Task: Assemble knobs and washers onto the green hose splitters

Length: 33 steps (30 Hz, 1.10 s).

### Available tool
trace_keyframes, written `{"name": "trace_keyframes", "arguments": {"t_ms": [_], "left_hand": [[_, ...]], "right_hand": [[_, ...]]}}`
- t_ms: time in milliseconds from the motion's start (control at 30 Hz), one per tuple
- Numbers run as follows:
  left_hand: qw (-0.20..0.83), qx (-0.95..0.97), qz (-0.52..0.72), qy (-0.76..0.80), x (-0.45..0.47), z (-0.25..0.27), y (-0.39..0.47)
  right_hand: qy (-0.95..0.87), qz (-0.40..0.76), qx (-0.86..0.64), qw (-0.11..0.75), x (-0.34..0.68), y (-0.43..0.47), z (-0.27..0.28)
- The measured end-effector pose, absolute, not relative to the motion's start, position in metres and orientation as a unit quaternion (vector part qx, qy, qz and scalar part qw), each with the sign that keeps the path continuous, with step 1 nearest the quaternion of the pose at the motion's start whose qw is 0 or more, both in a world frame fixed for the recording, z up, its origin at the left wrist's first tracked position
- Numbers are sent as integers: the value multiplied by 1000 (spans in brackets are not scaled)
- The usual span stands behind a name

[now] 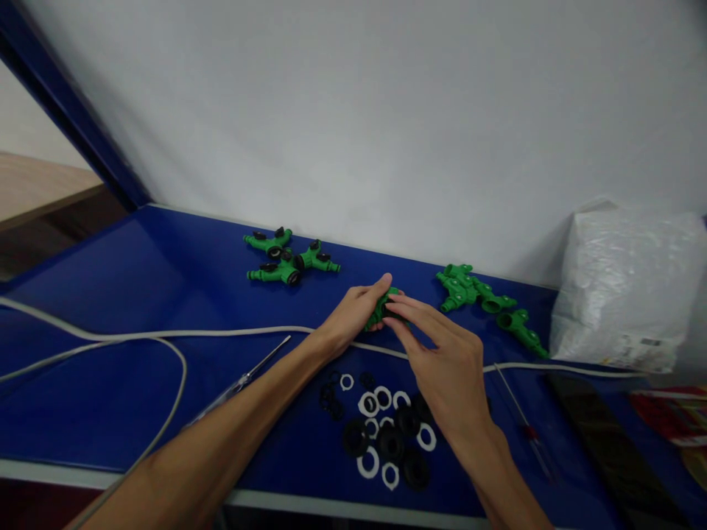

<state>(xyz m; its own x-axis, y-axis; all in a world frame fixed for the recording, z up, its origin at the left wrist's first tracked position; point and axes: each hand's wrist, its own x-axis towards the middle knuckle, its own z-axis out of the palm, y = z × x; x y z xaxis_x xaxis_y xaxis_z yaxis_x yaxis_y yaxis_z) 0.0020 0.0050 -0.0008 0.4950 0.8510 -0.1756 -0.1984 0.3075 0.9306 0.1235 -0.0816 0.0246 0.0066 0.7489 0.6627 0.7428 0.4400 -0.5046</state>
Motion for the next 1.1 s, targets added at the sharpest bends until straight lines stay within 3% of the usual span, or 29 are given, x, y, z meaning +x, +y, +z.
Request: {"name": "trace_keyframes", "arguments": {"t_ms": [267, 467, 633, 1100], "left_hand": [[714, 476, 345, 381, 2, 3, 3], [717, 494, 332, 362, 2, -2, 4], [729, 497, 344, 322, 3, -11, 6], [829, 308, 327, 332, 4, 3, 10]], "right_hand": [[-766, 19, -498, 406, 142, -77, 24], [-826, 102, -440, 337, 161, -74, 31], [-878, 71, -397, 259, 163, -67, 41], [-909, 63, -381, 159, 158, -58, 53]]}}
